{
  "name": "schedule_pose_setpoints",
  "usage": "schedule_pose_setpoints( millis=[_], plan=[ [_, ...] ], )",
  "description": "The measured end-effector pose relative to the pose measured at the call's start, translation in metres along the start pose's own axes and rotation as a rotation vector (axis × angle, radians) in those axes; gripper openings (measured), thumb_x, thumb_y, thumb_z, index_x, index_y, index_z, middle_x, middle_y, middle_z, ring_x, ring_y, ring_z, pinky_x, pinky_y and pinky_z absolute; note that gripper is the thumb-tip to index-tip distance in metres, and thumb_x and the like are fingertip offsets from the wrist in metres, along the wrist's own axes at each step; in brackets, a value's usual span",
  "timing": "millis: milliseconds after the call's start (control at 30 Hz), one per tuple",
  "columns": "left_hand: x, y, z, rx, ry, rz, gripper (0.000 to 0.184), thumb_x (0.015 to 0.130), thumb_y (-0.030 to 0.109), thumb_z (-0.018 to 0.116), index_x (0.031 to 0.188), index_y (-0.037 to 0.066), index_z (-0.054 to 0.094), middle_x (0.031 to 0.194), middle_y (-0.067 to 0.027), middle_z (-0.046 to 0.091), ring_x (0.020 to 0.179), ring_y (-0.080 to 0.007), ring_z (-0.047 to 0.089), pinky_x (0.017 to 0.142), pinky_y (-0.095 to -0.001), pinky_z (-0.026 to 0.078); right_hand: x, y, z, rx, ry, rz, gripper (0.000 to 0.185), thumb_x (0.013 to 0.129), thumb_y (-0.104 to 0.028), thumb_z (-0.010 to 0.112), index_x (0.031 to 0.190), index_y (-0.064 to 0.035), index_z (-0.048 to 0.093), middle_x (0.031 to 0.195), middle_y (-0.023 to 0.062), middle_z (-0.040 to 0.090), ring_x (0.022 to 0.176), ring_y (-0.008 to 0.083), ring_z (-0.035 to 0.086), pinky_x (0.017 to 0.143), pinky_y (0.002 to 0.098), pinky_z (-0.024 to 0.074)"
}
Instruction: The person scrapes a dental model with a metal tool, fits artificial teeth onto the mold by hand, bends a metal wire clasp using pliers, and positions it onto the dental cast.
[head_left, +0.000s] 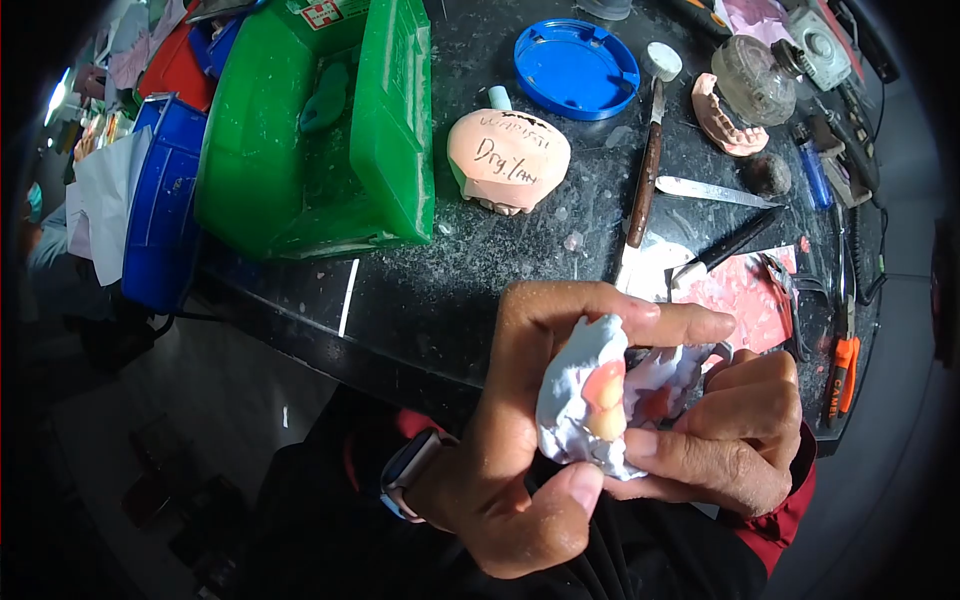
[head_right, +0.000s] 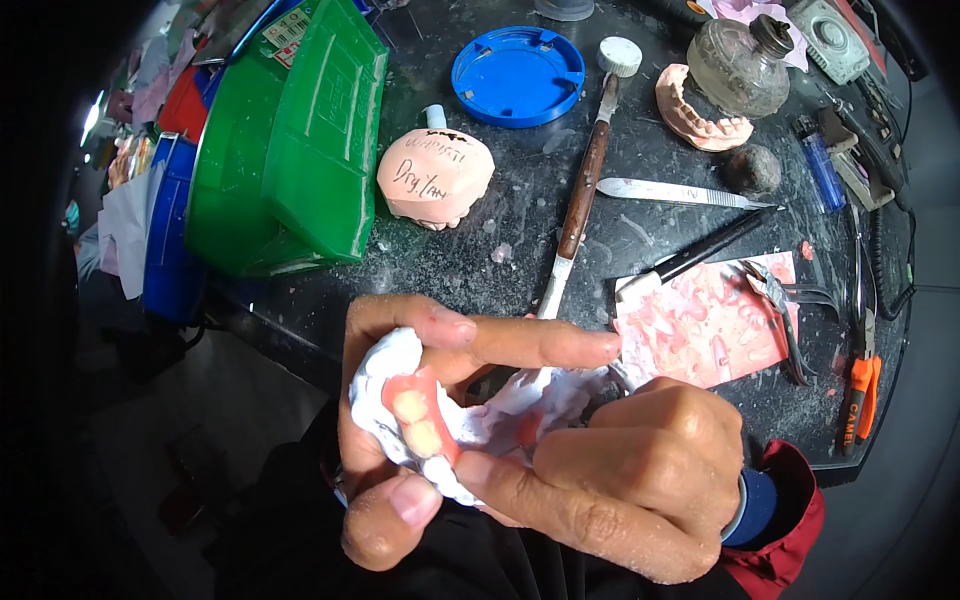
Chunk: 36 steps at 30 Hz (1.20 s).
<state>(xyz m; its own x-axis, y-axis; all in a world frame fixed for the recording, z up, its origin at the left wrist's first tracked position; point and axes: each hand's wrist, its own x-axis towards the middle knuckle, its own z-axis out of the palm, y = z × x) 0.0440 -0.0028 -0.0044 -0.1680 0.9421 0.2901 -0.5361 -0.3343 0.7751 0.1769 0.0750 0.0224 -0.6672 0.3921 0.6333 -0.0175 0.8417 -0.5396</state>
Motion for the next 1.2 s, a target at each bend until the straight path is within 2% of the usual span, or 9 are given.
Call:
schedule_pose_setpoints(
  millis=[100,200,267,300,400,533,733,1000,1200],
  plan=[
    [0.0,0.006,0.001,-0.001,0.027,-0.111,0.068,0.066,0.02,0.052,0.121,-0.001,0.017,0.113,-0.0439,0.041,0.095,-0.0322,0.054,0.084,-0.0384,0.043,0.007,0.005,-0.018,0.086,-0.224,-0.004,0.041,0.053,-0.026,0.082,0.09,-0.0158,0.065,0.076,-0.0024,0.044,0.064,0.0108,0.043,0.051,0.0223,0.0336],
    [-0.003,0.023,0.001,-0.039,0.039,-0.365,0.069,0.063,0.02,0.053,0.118,-0.004,0.021,0.11,-0.0357,0.045,0.094,-0.0275,0.053,0.083,-0.0358,0.042,0.01,0.016,-0.022,0.185,-0.22,-0.01,0.038,0.064,-0.032,0.078,0.093,-0.0134,0.062,0.08,0.001,0.046,0.068,0.0134,0.045,0.056,0.0243,0.0358],
    [-0.005,0.021,-0.003,-0.04,-0.047,-0.345,0.069,0.061,0.02,0.053,0.117,-0.007,0.022,0.104,-0.0264,0.047,0.092,-0.023,0.053,0.08,-0.0323,0.042,0.007,0.02,-0.017,0.209,-0.162,0.01,0.031,0.071,-0.03,0.072,0.092,-0.0092,0.062,0.082,0.0056,0.051,0.072,0.0171,0.049,0.062,0.0277,0.0383],
    [-0.007,0.019,-0.005,-0.039,-0.081,-0.338,0.07,0.06,0.019,0.053,0.116,-0.009,0.022,0.101,-0.0217,0.049,0.091,-0.0208,0.052,0.079,-0.0305,0.043,0.011,0.022,-0.012,0.199,-0.157,0.019,0.033,0.07,-0.03,0.072,0.091,-0.007,0.063,0.083,0.0083,0.054,0.074,0.0203,0.052,0.066,0.0306,0.0397],
    [-0.014,0.016,-0.004,-0.084,-0.032,-0.334,0.07,0.06,0.018,0.052,0.117,-0.01,0.021,0.101,-0.021,0.046,0.088,-0.0188,0.052,0.076,-0.0284,0.043,0.011,0.024,-0.01,0.293,-0.203,0.099,0.036,0.068,-0.03,0.075,0.089,-0.0041,0.062,0.089,0.0142,0.059,0.077,0.0224,0.055,0.069,0.0314,0.0411],
    [-0.011,0.016,0.001,-0.096,0.015,-0.336,0.071,0.061,0.017,0.051,0.118,-0.01,0.02,0.099,-0.0199,0.045,0.085,-0.0172,0.051,0.073,-0.0277,0.042,0.012,0.022,-0.007,0.356,-0.195,0.159,0.036,0.067,-0.029,0.076,0.089,-0.0046,0.062,0.088,0.0127,0.059,0.077,0.0188,0.055,0.066,0.0283,0.0403],
    [-0.016,0.015,-0.005,-0.183,-0.068,-0.427,0.069,0.062,0.017,0.05,0.118,-0.009,0.02,0.101,-0.0191,0.042,0.09,-0.0169,0.048,0.076,-0.0283,0.041,0.01,0.027,-0.006,0.317,-0.23,0.061,0.037,0.064,-0.032,0.077,0.089,-0.0068,0.064,0.083,0.0075,0.056,0.072,0.0153,0.053,0.063,0.0259,0.0376],
    [-0.015,0.019,-0.009,-0.167,-0.126,-0.492,0.063,0.067,0.019,0.049,0.116,-0.01,0.021,0.103,-0.0201,0.043,0.088,-0.0148,0.046,0.072,-0.027,0.039,0.01,0.021,-0.006,0.398,-0.273,0.226,0.042,0.058,-0.03,0.082,0.088,-0.0059,0.065,0.08,0.0064,0.054,0.071,0.0136,0.05,0.061,0.0251,0.0353],
    [-0.013,0.019,-0.005,-0.173,-0.087,-0.476,0.062,0.067,0.02,0.048,0.115,-0.011,0.023,0.094,-0.0131,0.042,0.081,-0.0125,0.045,0.067,-0.0252,0.038,0.009,0.022,-0.005,0.432,-0.266,0.261,0.045,0.057,-0.03,0.083,0.089,-0.004,0.065,0.08,0.007,0.054,0.071,0.0142,0.05,0.062,0.0251,0.0345]
  ],
)
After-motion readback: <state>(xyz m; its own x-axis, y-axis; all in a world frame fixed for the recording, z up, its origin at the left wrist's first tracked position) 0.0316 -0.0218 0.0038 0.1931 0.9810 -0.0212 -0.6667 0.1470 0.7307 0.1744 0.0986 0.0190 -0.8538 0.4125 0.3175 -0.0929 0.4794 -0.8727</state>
